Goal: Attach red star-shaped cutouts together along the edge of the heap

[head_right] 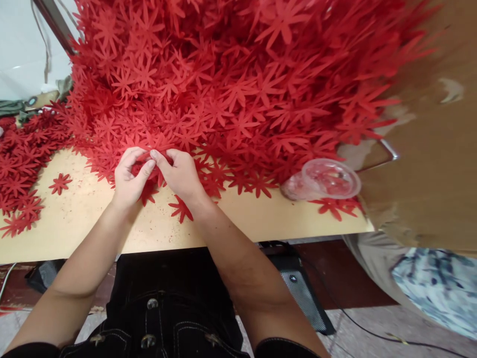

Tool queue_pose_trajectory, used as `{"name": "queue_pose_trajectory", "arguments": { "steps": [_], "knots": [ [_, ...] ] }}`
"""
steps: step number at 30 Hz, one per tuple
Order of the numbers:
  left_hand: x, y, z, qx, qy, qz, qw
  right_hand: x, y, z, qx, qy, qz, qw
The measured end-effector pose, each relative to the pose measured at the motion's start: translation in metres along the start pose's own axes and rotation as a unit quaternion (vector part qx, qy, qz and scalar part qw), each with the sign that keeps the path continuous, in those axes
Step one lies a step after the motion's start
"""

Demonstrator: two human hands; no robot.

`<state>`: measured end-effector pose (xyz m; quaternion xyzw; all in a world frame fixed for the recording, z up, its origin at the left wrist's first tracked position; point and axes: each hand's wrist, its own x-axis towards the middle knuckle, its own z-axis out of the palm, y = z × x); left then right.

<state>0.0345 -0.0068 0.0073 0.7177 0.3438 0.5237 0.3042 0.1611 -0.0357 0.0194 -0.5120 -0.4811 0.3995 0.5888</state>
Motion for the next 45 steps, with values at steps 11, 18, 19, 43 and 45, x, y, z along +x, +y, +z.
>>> {"name": "queue_pose_trajectory", "arguments": {
  "steps": [11, 18, 19, 43, 45],
  "knots": [
    [0.006, -0.017, -0.007, -0.151, 0.133, -0.164, 0.966, -0.007, 0.004, 0.005, 0.105, -0.12, 0.102, 0.982],
    [0.007, -0.014, -0.018, 0.006, 0.211, -0.025, 0.977, -0.005, 0.001, -0.001, 0.03, -0.025, 0.056, 0.998],
    [0.005, -0.009, -0.017, 0.009, 0.18, -0.013, 0.983, -0.005, 0.001, -0.002, 0.018, -0.015, 0.046, 0.999],
    [-0.001, -0.008, -0.012, 0.021, 0.071, 0.017, 0.997, -0.006, 0.007, -0.006, 0.007, 0.001, 0.048, 0.999],
    [-0.003, 0.005, -0.009, -0.001, 0.009, 0.004, 1.0, -0.007, 0.006, -0.005, -0.022, 0.005, 0.025, 0.999]
  ]
}}
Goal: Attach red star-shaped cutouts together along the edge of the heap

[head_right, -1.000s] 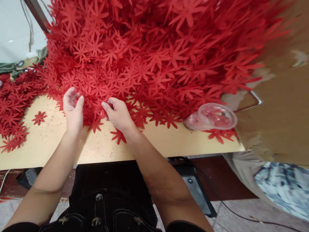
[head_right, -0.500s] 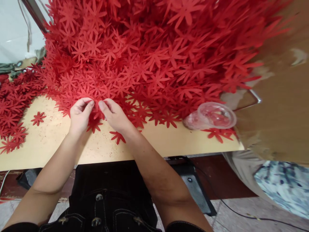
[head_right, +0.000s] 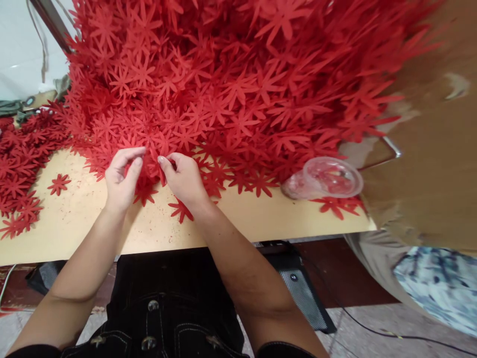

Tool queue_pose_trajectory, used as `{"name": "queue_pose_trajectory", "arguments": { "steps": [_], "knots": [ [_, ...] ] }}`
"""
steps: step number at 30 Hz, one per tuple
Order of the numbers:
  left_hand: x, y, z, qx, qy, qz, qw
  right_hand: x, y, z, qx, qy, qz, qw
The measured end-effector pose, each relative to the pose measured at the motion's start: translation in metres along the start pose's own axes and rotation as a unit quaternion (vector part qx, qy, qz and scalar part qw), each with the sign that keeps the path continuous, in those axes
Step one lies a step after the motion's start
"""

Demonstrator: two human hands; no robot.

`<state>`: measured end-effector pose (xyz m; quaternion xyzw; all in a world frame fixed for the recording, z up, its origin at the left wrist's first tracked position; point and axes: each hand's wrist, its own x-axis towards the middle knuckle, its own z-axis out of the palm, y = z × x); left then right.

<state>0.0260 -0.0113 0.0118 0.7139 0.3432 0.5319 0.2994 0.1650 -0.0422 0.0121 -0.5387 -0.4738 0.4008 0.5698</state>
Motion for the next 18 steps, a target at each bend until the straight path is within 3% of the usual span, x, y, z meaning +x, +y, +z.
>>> {"name": "queue_pose_trajectory", "arguments": {
  "steps": [4, 9, 14, 18],
  "knots": [
    [-0.004, 0.007, 0.01, -0.051, -0.047, -0.064, 0.996, 0.001, 0.002, 0.001, -0.006, 0.016, -0.015, 1.0],
    [-0.004, -0.002, 0.016, -0.146, -0.013, -0.156, 0.977, -0.001, 0.004, 0.004, 0.03, -0.007, -0.009, 0.999],
    [-0.002, 0.004, 0.012, -0.214, -0.051, -0.201, 0.955, -0.002, 0.003, 0.005, 0.033, -0.026, 0.005, 0.999],
    [-0.002, 0.007, 0.012, -0.201, -0.05, -0.204, 0.957, -0.002, 0.003, 0.003, 0.019, -0.026, 0.022, 0.999]
  ]
}}
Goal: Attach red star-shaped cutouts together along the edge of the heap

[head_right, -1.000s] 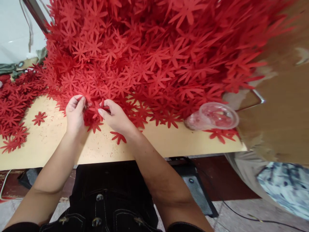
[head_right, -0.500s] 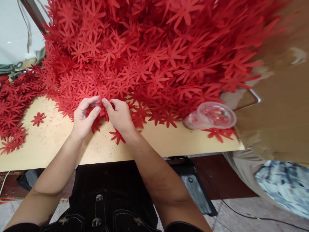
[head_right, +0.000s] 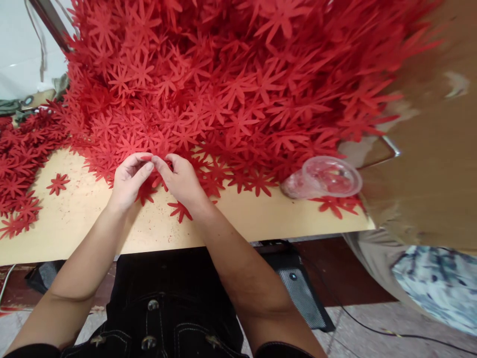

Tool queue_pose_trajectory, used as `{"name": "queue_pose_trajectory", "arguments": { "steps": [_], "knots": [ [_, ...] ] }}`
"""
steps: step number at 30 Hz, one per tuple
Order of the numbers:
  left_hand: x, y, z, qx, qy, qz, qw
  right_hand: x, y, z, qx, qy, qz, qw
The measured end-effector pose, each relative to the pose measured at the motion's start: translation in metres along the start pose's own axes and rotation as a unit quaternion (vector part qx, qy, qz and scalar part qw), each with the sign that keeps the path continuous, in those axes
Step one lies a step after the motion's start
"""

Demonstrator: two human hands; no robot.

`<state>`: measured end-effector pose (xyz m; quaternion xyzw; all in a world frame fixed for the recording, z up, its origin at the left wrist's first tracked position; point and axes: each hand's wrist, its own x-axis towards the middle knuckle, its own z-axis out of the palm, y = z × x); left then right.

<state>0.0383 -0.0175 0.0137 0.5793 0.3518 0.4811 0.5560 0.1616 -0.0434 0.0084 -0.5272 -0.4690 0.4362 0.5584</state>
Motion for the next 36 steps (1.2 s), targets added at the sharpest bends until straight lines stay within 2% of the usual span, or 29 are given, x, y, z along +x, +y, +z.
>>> {"name": "queue_pose_trajectory", "arguments": {
  "steps": [5, 9, 11, 13, 16, 18, 20, 22, 25, 27, 31, 34, 36],
  "knots": [
    [0.001, -0.002, 0.001, 0.02, 0.021, 0.039, 0.999, -0.003, -0.003, -0.002, 0.071, -0.069, 0.021, 0.995],
    [0.007, -0.004, -0.008, -0.03, 0.11, 0.04, 0.993, -0.008, -0.007, -0.006, 0.107, -0.142, 0.023, 0.984],
    [0.013, -0.007, -0.017, -0.045, 0.157, 0.047, 0.985, -0.009, -0.007, -0.007, 0.092, -0.133, 0.02, 0.987],
    [0.019, -0.012, -0.026, -0.025, 0.178, 0.061, 0.982, -0.008, -0.005, -0.008, 0.086, -0.094, 0.018, 0.992],
    [0.022, -0.015, -0.033, 0.064, 0.207, 0.11, 0.97, -0.005, -0.001, -0.006, 0.092, -0.042, 0.011, 0.995],
    [0.018, -0.012, -0.032, 0.121, 0.224, 0.152, 0.955, -0.004, 0.0, -0.005, 0.088, -0.024, 0.017, 0.996],
    [0.012, -0.006, -0.026, 0.145, 0.19, 0.173, 0.956, -0.004, 0.0, -0.003, 0.081, -0.014, 0.026, 0.996],
    [0.005, 0.001, -0.018, 0.139, 0.106, 0.158, 0.972, -0.005, -0.002, -0.003, 0.074, -0.006, 0.024, 0.997],
    [-0.003, 0.007, -0.004, 0.122, -0.008, 0.093, 0.988, -0.005, -0.004, -0.002, 0.056, 0.0, 0.012, 0.998],
    [-0.005, 0.006, 0.003, 0.103, -0.03, 0.047, 0.993, -0.005, -0.004, -0.002, 0.048, -0.003, 0.008, 0.999],
    [-0.003, -0.002, 0.005, 0.022, 0.009, 0.002, 1.0, -0.005, -0.001, 0.0, 0.096, -0.037, -0.001, 0.995],
    [0.003, -0.008, -0.002, -0.043, 0.069, -0.011, 0.997, -0.006, 0.002, 0.0, 0.119, -0.079, -0.004, 0.99],
    [0.008, -0.009, -0.009, -0.075, 0.112, -0.012, 0.991, -0.006, 0.003, -0.002, 0.11, -0.075, 0.004, 0.991]
  ]
}}
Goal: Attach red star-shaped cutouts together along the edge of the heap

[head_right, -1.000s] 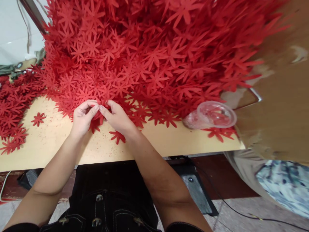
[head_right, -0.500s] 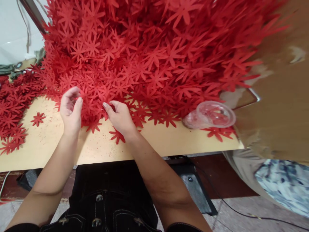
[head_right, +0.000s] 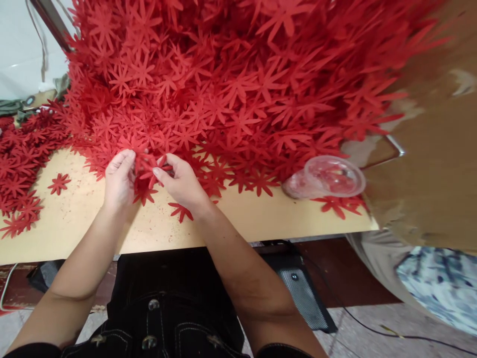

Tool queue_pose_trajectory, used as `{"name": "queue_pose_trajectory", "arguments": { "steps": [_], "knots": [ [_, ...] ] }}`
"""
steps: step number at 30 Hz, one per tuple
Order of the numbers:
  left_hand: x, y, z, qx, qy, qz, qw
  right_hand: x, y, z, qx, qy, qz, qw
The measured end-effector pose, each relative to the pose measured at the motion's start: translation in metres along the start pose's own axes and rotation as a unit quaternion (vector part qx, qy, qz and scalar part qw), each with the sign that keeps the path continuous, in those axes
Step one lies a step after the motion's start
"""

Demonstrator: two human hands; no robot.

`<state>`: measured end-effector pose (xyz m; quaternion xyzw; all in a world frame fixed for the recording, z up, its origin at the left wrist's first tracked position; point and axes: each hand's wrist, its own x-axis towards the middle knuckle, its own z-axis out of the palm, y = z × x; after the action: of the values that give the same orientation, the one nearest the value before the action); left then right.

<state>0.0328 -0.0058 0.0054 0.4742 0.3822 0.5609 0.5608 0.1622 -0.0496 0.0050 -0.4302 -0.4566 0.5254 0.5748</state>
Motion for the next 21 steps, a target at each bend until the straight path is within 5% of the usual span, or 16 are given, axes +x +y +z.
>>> {"name": "queue_pose_trajectory", "arguments": {
  "steps": [3, 7, 14, 21],
  "knots": [
    [0.008, 0.003, -0.007, -0.024, 0.048, 0.004, 0.999, 0.0, -0.001, -0.002, -0.004, 0.04, 0.026, 0.999],
    [0.01, 0.006, -0.008, -0.022, 0.027, -0.005, 0.999, 0.001, -0.006, -0.003, -0.023, 0.086, 0.037, 0.995],
    [0.008, 0.006, -0.006, -0.042, 0.009, -0.058, 0.997, 0.004, -0.006, -0.002, -0.054, 0.088, -0.001, 0.995],
    [0.005, 0.004, -0.003, -0.011, 0.013, -0.026, 1.0, 0.002, -0.013, -0.001, -0.038, 0.09, -0.037, 0.994]
  ]
}}
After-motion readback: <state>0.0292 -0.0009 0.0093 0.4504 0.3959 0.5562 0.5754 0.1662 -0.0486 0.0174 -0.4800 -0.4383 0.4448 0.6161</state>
